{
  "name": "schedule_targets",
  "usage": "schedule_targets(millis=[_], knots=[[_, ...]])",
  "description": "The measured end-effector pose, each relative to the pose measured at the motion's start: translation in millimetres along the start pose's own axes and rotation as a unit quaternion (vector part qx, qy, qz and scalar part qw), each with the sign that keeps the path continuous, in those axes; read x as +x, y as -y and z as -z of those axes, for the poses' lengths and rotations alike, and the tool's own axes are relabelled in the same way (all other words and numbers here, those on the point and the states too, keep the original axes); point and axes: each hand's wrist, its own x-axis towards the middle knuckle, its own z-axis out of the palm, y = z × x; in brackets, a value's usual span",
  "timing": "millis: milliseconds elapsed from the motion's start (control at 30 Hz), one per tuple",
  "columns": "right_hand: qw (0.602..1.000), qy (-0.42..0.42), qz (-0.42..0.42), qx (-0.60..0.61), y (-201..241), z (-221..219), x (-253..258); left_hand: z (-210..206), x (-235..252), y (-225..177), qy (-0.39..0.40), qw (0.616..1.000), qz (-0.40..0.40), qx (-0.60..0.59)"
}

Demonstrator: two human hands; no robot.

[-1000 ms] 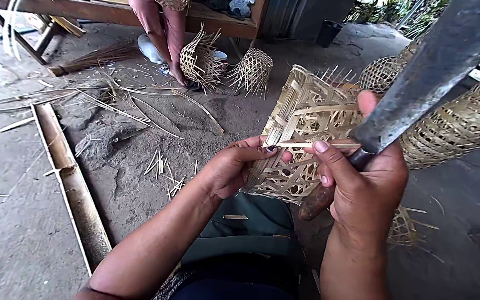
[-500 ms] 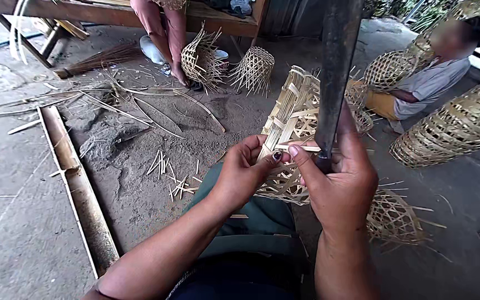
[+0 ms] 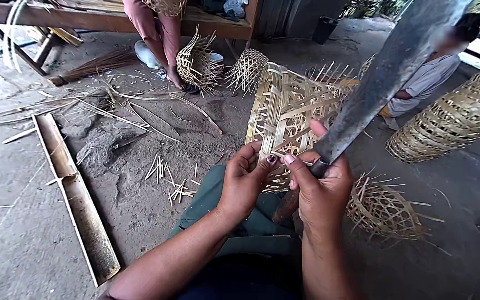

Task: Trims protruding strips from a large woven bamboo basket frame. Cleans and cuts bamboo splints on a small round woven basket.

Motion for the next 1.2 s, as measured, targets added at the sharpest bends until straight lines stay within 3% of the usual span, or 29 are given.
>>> schedule_targets(millis=[167, 400, 633, 900, 1100, 1200], knots=[[0.999, 0.011, -0.03, 0.023, -7, 1, 1, 10, 14, -19, 0.034, 0.993, 0.111, -0.004], [0.997, -0.033, 0.07, 0.002, -21, -20, -16, 5, 20, -18, -0.013, 0.997, 0.067, 0.019], [0.991, -0.042, 0.128, -0.021, -32, -28, -13, 6, 31, -20, -0.028, 0.996, 0.082, -0.007], [0.996, 0.048, 0.033, -0.071, -26, -5, 13, 24, 45, -27, 0.067, 0.981, 0.183, -0.002], [0.997, 0.07, 0.014, -0.028, -5, 17, 5, 23, 43, -26, 0.005, 0.997, 0.076, -0.011], [0.993, 0.112, -0.023, 0.032, 2, 28, -4, 30, 40, -25, -0.036, 0.996, 0.061, -0.049]])
